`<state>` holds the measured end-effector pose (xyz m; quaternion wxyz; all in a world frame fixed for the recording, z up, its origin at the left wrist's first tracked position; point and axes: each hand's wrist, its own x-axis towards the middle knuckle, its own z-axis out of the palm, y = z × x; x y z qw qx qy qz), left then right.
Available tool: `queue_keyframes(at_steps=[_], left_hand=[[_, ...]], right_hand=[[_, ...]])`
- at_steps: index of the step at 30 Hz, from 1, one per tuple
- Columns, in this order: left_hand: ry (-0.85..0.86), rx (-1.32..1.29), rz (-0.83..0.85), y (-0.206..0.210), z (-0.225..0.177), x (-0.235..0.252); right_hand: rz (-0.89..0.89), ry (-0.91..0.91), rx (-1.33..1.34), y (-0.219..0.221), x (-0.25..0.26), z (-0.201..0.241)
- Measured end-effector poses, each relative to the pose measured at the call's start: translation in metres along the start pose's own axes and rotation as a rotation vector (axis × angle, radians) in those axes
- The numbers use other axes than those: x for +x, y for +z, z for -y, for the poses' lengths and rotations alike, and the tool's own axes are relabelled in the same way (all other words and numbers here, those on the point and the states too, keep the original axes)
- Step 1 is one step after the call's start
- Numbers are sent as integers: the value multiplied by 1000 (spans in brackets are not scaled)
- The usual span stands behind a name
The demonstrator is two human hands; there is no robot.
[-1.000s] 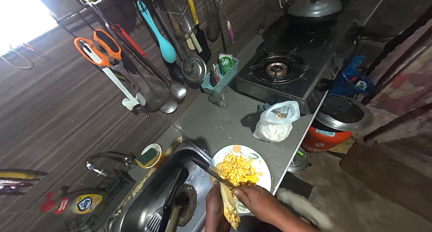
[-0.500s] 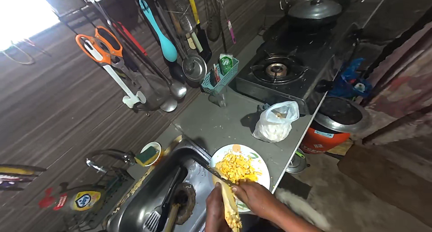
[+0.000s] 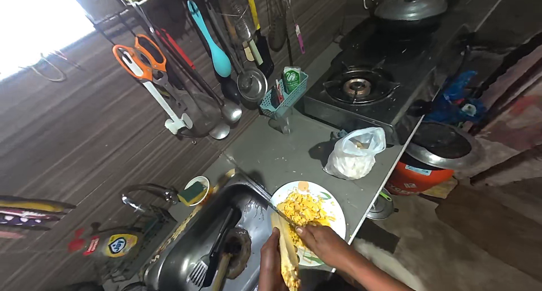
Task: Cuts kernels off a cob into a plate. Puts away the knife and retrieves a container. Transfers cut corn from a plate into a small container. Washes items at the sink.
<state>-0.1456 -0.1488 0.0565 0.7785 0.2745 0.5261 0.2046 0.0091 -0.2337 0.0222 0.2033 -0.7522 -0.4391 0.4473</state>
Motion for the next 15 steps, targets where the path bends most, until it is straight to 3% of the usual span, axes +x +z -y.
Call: queue_keyframes(at_steps=[4,11,15], left_hand=[[46,-94,146,-7,-6,19],[176,115,49,-4,-19,46],[177,42,153,-3,-19,63]], right_hand=[[-19,-41,5,-3,-20,1],[-159,-219,10,7,-68,-10],[-160,-247,-2,6,-86,-15]])
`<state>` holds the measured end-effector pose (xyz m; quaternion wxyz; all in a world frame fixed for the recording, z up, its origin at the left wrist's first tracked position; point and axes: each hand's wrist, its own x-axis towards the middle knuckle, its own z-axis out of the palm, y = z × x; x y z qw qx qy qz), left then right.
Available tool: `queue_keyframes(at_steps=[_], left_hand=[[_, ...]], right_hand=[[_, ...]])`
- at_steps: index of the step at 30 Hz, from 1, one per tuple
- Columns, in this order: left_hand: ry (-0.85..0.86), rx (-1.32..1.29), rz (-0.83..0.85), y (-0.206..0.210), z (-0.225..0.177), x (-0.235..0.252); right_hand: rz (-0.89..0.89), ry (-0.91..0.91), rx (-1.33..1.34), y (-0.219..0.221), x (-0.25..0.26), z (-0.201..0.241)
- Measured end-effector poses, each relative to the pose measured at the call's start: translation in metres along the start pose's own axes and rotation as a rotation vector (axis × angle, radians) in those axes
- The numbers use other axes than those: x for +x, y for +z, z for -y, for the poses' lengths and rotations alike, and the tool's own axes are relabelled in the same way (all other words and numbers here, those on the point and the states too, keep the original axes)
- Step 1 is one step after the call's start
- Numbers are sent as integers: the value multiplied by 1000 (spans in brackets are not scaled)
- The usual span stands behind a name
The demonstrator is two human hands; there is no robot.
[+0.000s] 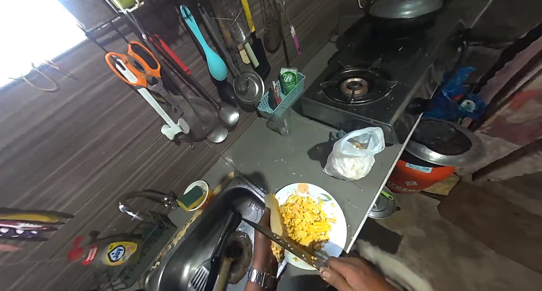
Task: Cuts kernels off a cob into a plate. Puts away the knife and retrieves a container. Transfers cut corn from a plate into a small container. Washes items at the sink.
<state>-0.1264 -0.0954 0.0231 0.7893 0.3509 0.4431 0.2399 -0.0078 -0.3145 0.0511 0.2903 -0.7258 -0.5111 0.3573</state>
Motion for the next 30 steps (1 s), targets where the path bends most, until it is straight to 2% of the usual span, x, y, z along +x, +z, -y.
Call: queue_keyframes(at_steps=[5,14,21,24,30], left_hand=[[-2,-13,-9,9,-6,11],[129,70,-88,20,-4,-18],[126,54,-146,21,5,-21],[69,68,-205,33,8,-25],[99,136,-251,26,4,-10]], right_hand=[[-5,17,0,2,-5,-4],[-49,68,-111,12,10,-3],[39,113,-109,12,37,-1],[74,131,-97,10,52,-1],[68,135,-62,11,43,-7]])
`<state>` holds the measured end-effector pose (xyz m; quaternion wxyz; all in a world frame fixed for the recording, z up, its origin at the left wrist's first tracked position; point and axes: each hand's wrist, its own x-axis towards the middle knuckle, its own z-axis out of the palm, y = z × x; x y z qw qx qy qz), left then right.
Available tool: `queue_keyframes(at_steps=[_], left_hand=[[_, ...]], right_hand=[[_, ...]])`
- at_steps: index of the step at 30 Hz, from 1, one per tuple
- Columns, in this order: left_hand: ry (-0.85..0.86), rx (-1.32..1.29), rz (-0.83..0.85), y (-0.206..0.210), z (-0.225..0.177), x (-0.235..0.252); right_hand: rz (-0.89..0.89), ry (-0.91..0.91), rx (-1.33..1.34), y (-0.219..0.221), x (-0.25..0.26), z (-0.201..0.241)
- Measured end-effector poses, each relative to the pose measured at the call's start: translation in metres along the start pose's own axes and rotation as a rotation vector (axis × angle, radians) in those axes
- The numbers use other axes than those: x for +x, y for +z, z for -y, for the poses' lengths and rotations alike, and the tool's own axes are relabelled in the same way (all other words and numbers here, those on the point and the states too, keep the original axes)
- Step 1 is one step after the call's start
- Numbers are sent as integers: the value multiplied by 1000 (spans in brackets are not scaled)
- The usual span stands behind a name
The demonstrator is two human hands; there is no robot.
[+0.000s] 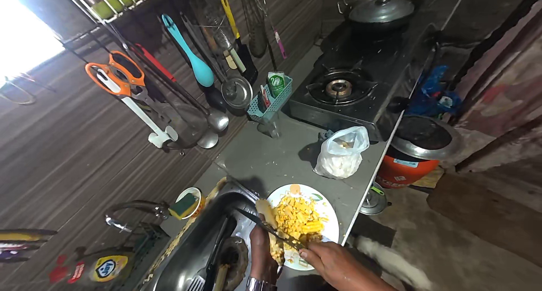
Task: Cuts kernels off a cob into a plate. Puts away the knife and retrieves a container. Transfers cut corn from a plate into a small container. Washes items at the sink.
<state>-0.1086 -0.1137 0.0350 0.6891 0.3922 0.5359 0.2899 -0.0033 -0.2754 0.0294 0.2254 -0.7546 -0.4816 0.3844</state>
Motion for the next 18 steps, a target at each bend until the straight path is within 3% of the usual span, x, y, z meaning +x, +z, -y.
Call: queue_keyframes(at_steps=[18], left_hand=[[-66,-53,45,-1,-2,-14]], right_hand=[[48,51,-22,0,21,-7]])
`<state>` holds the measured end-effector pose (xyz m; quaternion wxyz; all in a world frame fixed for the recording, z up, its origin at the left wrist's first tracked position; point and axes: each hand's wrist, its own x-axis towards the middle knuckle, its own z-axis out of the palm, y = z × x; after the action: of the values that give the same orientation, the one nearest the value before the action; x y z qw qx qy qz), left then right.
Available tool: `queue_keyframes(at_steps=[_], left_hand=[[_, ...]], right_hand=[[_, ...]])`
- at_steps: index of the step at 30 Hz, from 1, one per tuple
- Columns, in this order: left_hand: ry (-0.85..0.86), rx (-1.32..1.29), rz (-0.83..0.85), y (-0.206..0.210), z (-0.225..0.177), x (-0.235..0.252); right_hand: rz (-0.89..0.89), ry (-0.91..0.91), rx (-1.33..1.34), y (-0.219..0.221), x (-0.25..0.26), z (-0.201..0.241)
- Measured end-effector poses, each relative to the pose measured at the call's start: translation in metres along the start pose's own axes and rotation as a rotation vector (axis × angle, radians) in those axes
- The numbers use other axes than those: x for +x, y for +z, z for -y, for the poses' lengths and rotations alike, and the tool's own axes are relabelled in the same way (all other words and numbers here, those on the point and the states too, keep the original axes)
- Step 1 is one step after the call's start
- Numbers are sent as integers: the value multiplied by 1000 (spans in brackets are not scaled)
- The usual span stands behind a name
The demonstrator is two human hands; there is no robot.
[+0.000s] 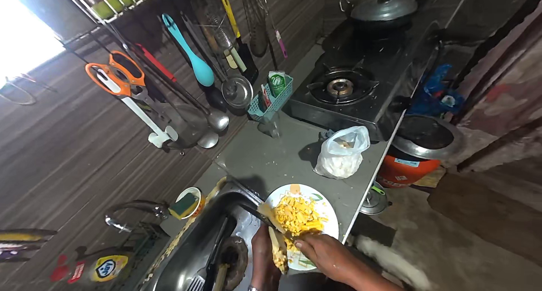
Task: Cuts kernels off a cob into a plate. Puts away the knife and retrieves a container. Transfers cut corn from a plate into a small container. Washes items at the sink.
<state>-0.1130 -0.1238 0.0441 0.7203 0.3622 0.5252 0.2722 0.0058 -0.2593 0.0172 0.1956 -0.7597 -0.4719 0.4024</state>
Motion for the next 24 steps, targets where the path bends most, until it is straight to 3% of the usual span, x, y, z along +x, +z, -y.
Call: queue_keyframes(at_steps=[21,24], left_hand=[[-85,-46,-12,-2,-3,-15],[-113,50,27,-1,6,-28]], right_hand=[[28,72,-25,-1,0,7],[34,91,19,-9,9,12]])
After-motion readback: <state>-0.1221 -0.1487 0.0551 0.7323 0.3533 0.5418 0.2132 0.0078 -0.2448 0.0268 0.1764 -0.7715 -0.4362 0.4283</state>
